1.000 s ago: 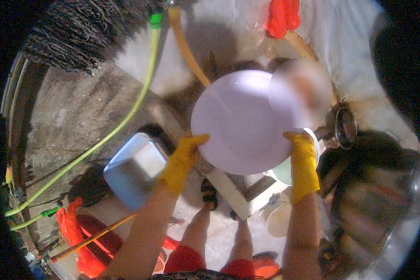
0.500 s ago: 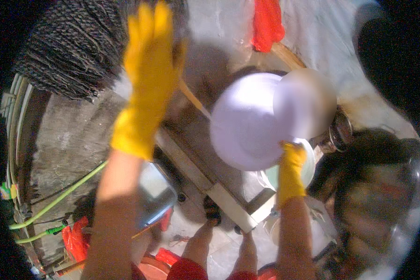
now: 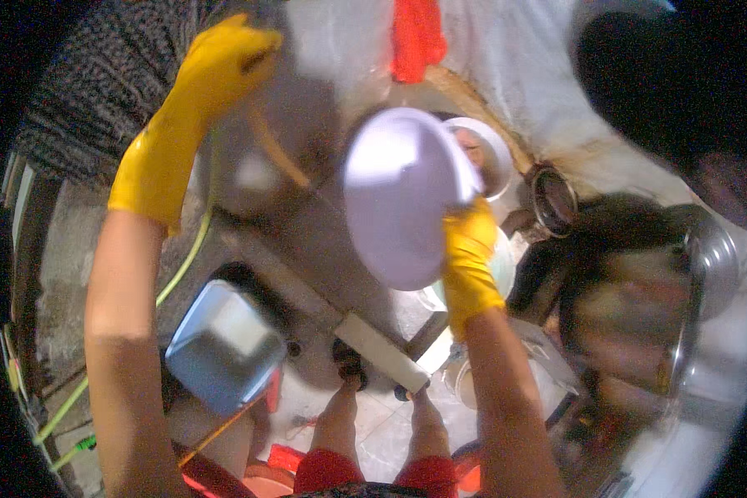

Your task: The person puts on white gloves followed by yellow rubber gloves, picks up two plastic basins, carries them to a washing area, applies soap to a scrub pad, and scrubs the interior and exterior of both basins.

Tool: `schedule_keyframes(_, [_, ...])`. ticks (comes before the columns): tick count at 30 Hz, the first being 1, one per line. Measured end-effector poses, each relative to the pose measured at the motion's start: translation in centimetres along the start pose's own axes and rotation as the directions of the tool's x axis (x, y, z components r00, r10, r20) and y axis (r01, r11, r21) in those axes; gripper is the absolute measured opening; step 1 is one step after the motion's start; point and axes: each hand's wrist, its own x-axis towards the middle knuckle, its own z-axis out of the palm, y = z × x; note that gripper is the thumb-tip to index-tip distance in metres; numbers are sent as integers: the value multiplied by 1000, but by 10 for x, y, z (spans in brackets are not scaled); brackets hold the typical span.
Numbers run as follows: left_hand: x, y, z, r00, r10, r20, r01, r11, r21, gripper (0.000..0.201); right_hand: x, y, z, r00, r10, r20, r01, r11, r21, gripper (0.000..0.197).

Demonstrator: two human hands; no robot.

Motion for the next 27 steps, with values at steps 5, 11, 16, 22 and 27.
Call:
schedule_keyframes(5, [-36,21,-11,995,-82,-56,96,944,317,53,-5,-93,-8,981,41,187,21,949,-313,42])
schedule_keyframes(11, [-142,118,-34,942,-334,36,334,942,22,49,40,-39,-74,755,-650,-92,533,689,-492,37])
schedule_keyframes(16, [-294,223,-24,784,-564,260,612,774,-165,47,54,-92,-123,669,-720,-185,497,619,-608,35])
schedule_keyframes(22, [-396,347,-67,525,-734,432,851,450,-269,43,96,-132,-185,311,-882,-353,723,461,-514,46])
schedule_keyframes(27, [-460,457,-148,349,-871,347,937,338,-93,41,61,-145,-227,487,-818,-306,652,574,-495,56])
